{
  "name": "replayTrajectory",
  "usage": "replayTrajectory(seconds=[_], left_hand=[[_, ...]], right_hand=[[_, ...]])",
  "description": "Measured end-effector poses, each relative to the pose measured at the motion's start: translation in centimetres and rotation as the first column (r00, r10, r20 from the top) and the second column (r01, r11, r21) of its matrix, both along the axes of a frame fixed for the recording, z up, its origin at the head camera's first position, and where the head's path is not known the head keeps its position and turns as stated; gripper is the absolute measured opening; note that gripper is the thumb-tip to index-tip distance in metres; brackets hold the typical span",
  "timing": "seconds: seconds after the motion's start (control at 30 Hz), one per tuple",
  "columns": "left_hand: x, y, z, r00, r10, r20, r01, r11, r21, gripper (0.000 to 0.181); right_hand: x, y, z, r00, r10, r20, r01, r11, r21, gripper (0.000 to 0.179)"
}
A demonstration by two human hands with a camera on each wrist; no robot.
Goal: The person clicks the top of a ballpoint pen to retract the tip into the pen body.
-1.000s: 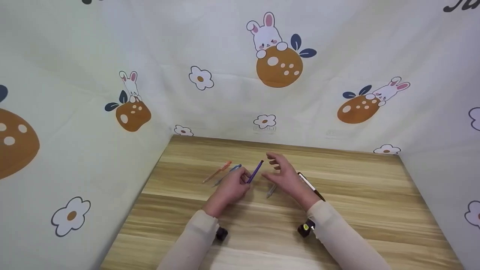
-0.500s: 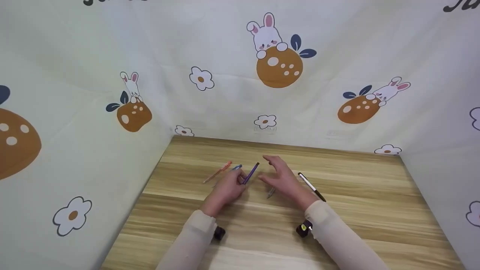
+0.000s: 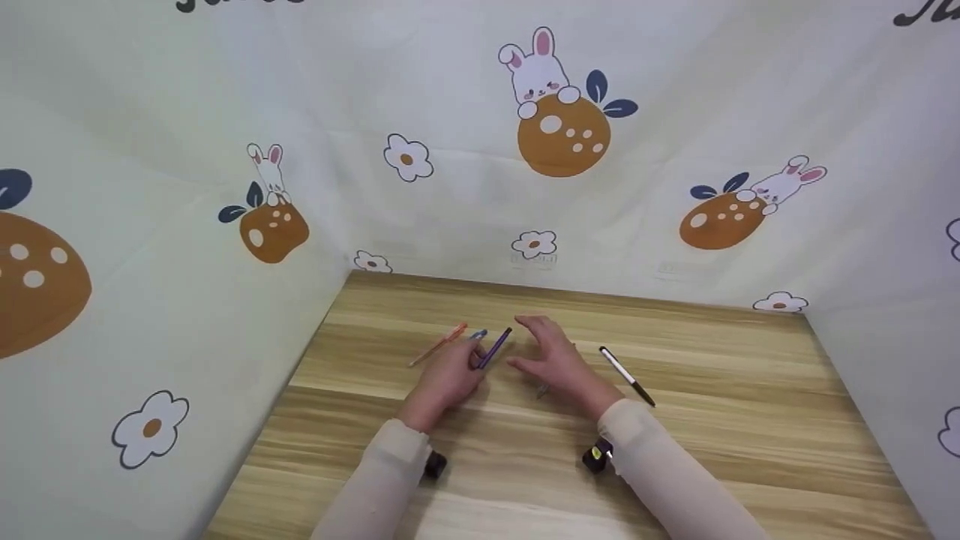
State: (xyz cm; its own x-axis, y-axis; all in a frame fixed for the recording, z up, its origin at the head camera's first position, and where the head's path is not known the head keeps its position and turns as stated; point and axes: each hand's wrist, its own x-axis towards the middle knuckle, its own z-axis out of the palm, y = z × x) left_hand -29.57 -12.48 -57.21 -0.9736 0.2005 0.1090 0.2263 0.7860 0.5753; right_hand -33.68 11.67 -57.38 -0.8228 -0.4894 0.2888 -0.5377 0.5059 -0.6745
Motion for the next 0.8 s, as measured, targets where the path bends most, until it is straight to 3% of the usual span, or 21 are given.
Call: replayTrajectory(seconds=[0.3,0.8], left_hand=[[-0.1,-0.5,-0.2,1.000,0.015,-0.011,-0.015,1.000,-0.006,0.024],[-0.5,-0.9,-0.3,0.999,0.036,-0.030,-0.038,0.997,-0.064,0.024]], right_hand=[[0.0,-0.8,-0.2,0.998,0.000,0.064,-0.001,1.000,0.012,0.078],[0.0,-1.5,-0.5,0.997,-0.008,0.073,0.006,0.999,0.034,0.078]])
